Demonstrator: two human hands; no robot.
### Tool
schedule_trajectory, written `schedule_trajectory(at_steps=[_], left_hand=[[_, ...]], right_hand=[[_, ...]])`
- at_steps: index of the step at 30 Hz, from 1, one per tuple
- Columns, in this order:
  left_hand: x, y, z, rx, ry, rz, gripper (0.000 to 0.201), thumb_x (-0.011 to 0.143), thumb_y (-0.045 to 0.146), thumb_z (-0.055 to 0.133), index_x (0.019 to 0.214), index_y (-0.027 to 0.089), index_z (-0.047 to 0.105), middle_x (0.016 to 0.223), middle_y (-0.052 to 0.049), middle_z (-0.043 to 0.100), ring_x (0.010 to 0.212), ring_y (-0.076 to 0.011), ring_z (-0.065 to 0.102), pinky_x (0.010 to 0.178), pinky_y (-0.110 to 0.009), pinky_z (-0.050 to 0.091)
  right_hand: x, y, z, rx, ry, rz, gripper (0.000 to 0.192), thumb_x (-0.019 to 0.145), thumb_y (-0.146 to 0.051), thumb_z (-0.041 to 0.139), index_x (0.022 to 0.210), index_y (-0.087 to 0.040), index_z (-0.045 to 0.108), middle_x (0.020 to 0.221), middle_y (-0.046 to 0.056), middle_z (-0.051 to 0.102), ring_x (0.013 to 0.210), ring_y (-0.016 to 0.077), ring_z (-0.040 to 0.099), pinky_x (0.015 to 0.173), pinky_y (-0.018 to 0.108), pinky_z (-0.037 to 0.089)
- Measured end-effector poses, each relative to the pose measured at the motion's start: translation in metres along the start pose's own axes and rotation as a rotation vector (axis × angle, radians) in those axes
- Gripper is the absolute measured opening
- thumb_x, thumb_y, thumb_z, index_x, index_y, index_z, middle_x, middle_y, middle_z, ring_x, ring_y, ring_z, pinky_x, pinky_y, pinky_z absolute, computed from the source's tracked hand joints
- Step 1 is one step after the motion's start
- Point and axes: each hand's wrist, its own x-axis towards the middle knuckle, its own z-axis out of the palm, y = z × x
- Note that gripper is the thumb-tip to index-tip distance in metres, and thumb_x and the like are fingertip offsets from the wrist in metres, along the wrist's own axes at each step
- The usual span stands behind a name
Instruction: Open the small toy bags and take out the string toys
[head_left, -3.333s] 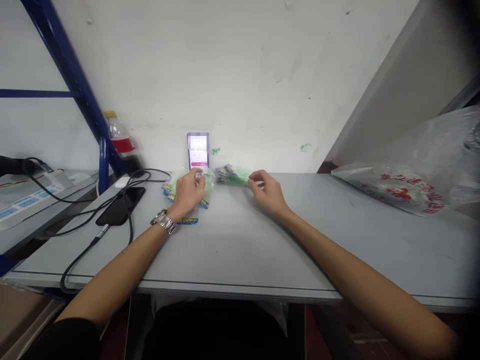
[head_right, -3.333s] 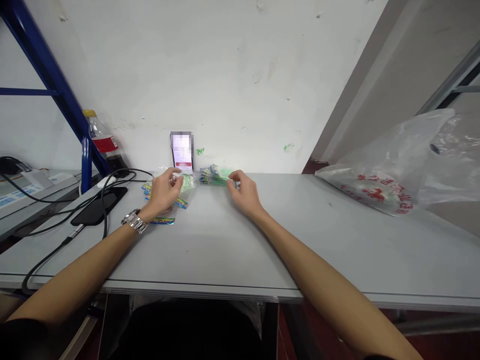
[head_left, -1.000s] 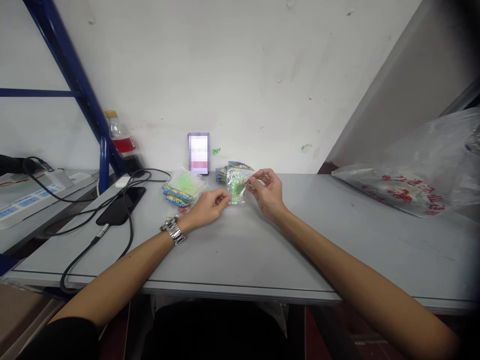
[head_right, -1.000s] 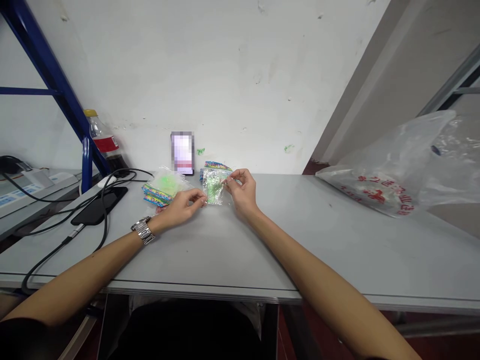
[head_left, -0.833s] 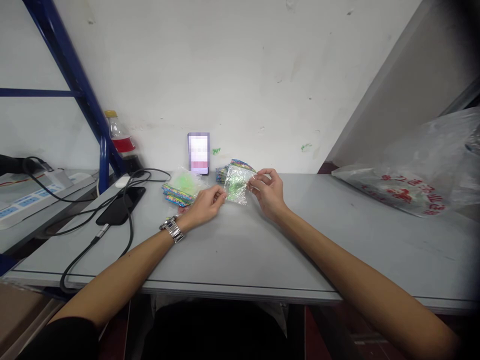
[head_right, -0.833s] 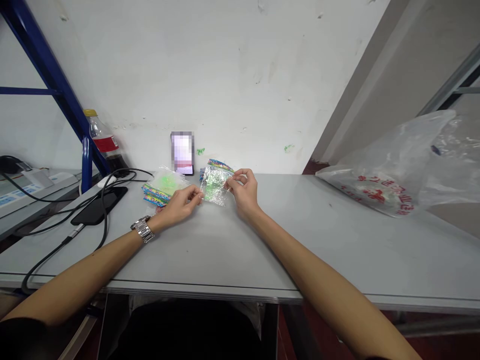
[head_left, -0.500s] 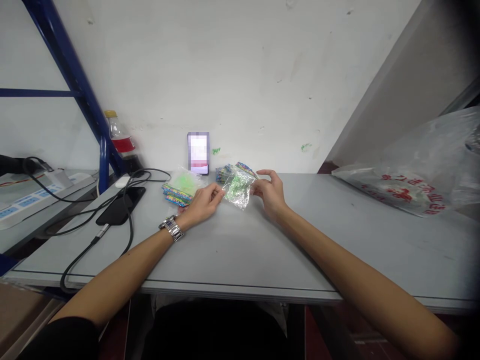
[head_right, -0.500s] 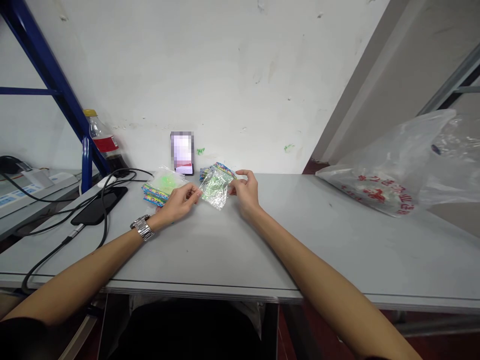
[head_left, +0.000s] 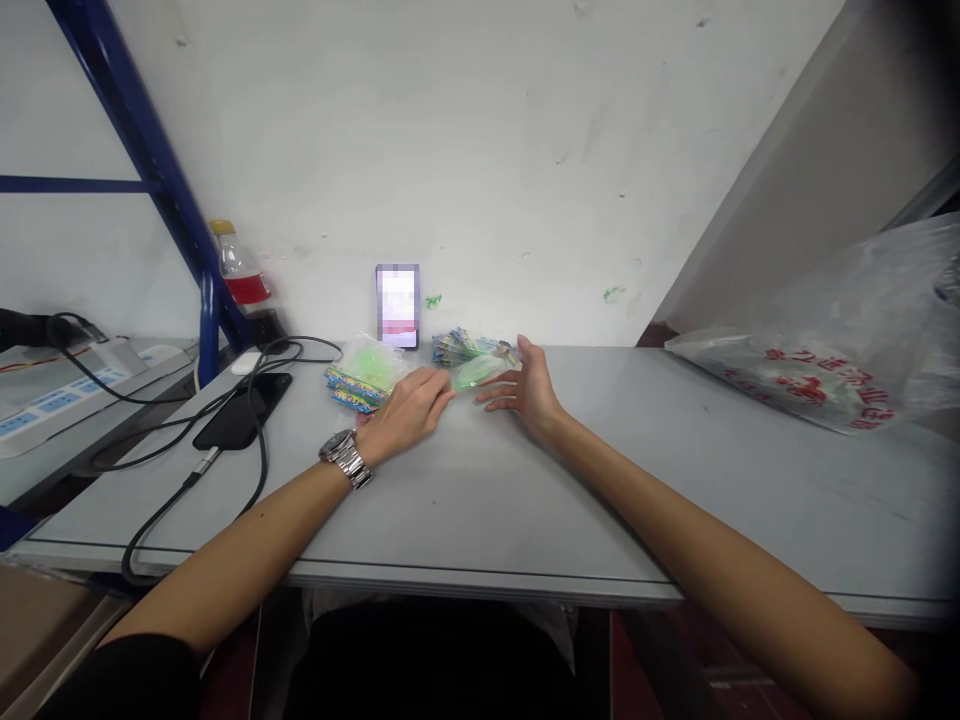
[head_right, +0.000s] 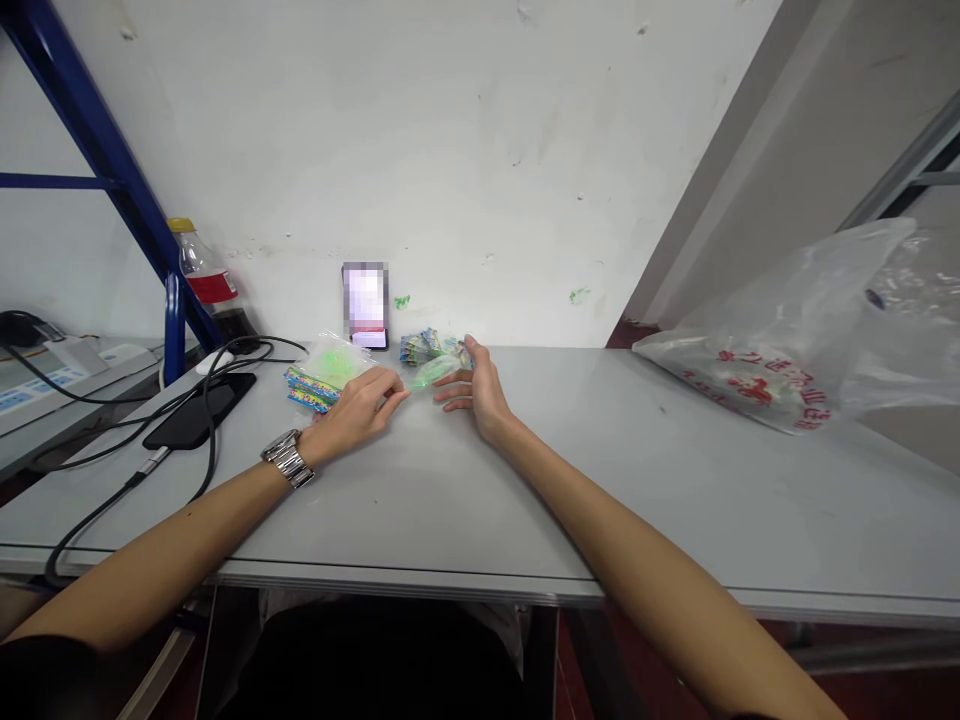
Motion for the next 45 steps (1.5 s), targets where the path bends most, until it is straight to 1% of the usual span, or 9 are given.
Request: schedule_trajectory(at_steps=[2,5,9,17,24,31,39,42,45], left_hand=[[0.0,0.0,-0.001,0.002,-0.021,0.016,0.02,0.097,0.025,0.042,0.081,0.019,0.051,0.081,-0.004,0.056,0.075,-0.0174,0.051,0.068,-0.029,0.039],[0.001,0.0,-0.001,0.003,-0.043,0.022,0.022,0.097,0.027,0.042,0.079,0.019,0.052,0.078,-0.003,0.055,0.073,-0.0174,0.05,0.068,-0.03,0.039],[0.001,-0.001,0.001,-0.018,-0.065,0.03,0.027,0.095,0.027,0.046,0.07,0.019,0.049,0.072,-0.002,0.051,0.071,-0.0169,0.048,0.065,-0.029,0.037],[0.003,0.003,-0.001,-0.216,0.093,-0.203,0.026,0.092,0.029,0.048,0.068,0.02,0.045,0.067,0.001,0.052,0.064,-0.0133,0.047,0.061,-0.027,0.036],[0.007,-0.004,0.007,-0.238,0.252,-0.432,0.02,0.088,0.027,0.046,0.069,0.021,0.041,0.061,0.003,0.052,0.058,-0.0123,0.048,0.059,-0.027,0.034],[0.01,-0.008,0.007,-0.48,0.216,-0.703,0.021,0.084,0.022,0.042,0.063,0.021,0.04,0.056,0.003,0.056,0.052,-0.0132,0.055,0.059,-0.027,0.041],[0.006,-0.001,0.003,-0.327,0.188,-0.548,0.024,0.091,0.044,0.046,0.083,0.021,0.044,0.07,0.001,0.059,0.065,-0.0159,0.059,0.065,-0.03,0.043],[0.005,0.001,0.006,-0.307,0.167,-0.492,0.024,0.084,0.036,0.059,0.092,0.021,0.042,0.073,0.002,0.058,0.065,-0.0149,0.057,0.064,-0.028,0.043],[0.004,-0.003,0.008,-0.28,0.184,-0.449,0.019,0.083,0.019,0.053,0.096,0.021,0.04,0.07,0.004,0.056,0.063,-0.0143,0.056,0.064,-0.028,0.041]], right_hand=[[-0.001,0.0,0.0,0.006,-0.013,0.0,0.046,0.078,-0.064,0.05,0.097,-0.022,0.051,0.066,0.005,0.068,0.053,0.0233,0.067,0.045,0.032,0.049],[-0.002,0.001,0.0,-0.057,0.0,-0.029,0.026,0.068,-0.035,0.068,0.085,-0.022,0.054,0.061,-0.001,0.064,0.049,0.0194,0.065,0.047,0.03,0.051],[0.0,0.004,0.001,-0.071,0.026,-0.054,0.024,0.058,-0.011,0.064,0.078,-0.021,0.056,0.057,-0.004,0.059,0.049,0.0154,0.062,0.052,0.03,0.053],[0.007,0.01,-0.004,-0.026,0.032,-0.2,0.024,0.058,-0.018,0.071,0.076,-0.021,0.056,0.063,-0.005,0.056,0.055,0.013,0.058,0.066,0.035,0.055],[0.006,0.013,-0.002,-0.032,-0.022,-0.297,0.026,0.058,-0.026,0.075,0.074,-0.021,0.055,0.066,-0.004,0.054,0.058,0.014,0.057,0.066,0.035,0.051],[0.003,0.01,-0.001,-0.044,-0.026,-0.307,0.022,0.058,-0.019,0.071,0.073,-0.02,0.055,0.062,-0.004,0.051,0.055,0.0129,0.052,0.059,0.032,0.045],[0.003,0.011,-0.003,-0.148,-0.012,-0.35,0.019,0.058,-0.022,0.068,0.076,-0.019,0.06,0.065,-0.004,0.051,0.058,0.0131,0.048,0.059,0.035,0.05],[0.001,0.011,0.0,-0.139,-0.062,-0.383,0.02,0.06,-0.026,0.07,0.077,-0.019,0.061,0.069,-0.003,0.053,0.059,0.0138,0.05,0.059,0.036,0.052],[0.0,0.011,0.0,-0.131,-0.057,-0.38,0.021,0.06,-0.026,0.069,0.077,-0.019,0.061,0.068,-0.003,0.052,0.06,0.0138,0.05,0.059,0.035,0.052]])
